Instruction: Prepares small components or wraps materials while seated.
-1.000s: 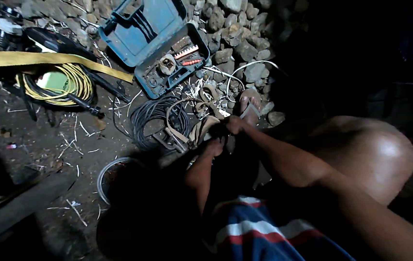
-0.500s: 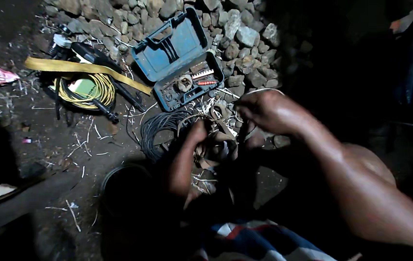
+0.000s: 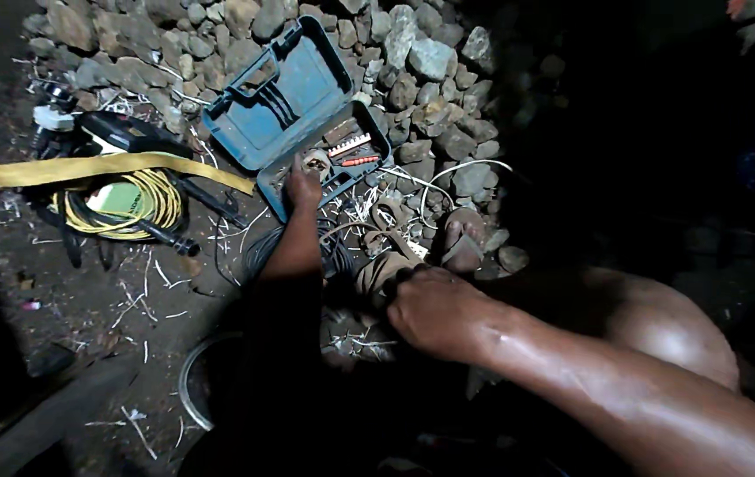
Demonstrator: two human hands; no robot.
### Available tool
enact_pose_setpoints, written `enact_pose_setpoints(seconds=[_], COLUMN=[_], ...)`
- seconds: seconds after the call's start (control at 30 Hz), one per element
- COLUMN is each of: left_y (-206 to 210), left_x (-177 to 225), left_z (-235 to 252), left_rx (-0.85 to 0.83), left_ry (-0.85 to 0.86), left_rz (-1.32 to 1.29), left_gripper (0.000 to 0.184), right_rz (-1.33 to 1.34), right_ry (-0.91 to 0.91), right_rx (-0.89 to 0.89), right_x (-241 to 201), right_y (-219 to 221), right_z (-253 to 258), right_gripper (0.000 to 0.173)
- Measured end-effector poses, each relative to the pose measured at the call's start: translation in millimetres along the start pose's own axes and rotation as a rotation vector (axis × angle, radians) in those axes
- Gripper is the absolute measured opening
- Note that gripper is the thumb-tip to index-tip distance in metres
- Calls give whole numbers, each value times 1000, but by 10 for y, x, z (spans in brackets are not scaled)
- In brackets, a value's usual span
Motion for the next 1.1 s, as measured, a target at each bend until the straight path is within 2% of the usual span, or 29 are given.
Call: enact_pose_setpoints(seconds=[0.13, 0.27, 0.33, 0.47, 0.63, 0.77, 0.87, 1.0, 1.07, 1.1], left_y=[-66, -344, -483, -775, -1025, -1088, -1046, -977, -985, -989], left_x=[45, 28, 53, 345, 579, 651, 653, 502, 313, 217], left_z=[70, -39, -159, -795, -1701, -2376, -2851, -3161, -3257, -3304], left_rx=[33, 133, 133, 40, 54, 80, 76, 49, 28, -5], left_ry=[-52, -48, -10, 94, 233, 352, 359, 451, 534, 554], left_rz=[19, -158, -342, -720, -852, -859, -866, -847, -739, -652], left_gripper=[36, 34, 35, 32, 27, 23, 27, 30, 46, 62], right_rz=[19, 65, 70, 47, 117, 357, 584, 702, 685, 681], right_ry=[-69, 16, 47, 34, 60, 66, 36, -92, -152, -190], right_rx=[47, 34, 58, 219, 508, 708, 668, 626, 583, 557], right_x=[19, 88, 117, 154, 392, 608, 589, 419, 352, 311], right_y=[-30, -95, -137, -229, -432, -622, -556, -346, -291, -274], right_z=[-37, -85, -101, -141, -213, -278, -212, -31, -15, -28], right_gripper=[23, 25, 26, 23, 20, 41, 56, 29, 25, 22])
Point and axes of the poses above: each hand's wrist, its own z-axis towards the middle knuckle, its own y-axis out of the palm, x = y × z, the point moved 6 cm from there along z, towards the middle knuckle, and after that the axes turned 2 degrees about -x, right-handed, at the moved point
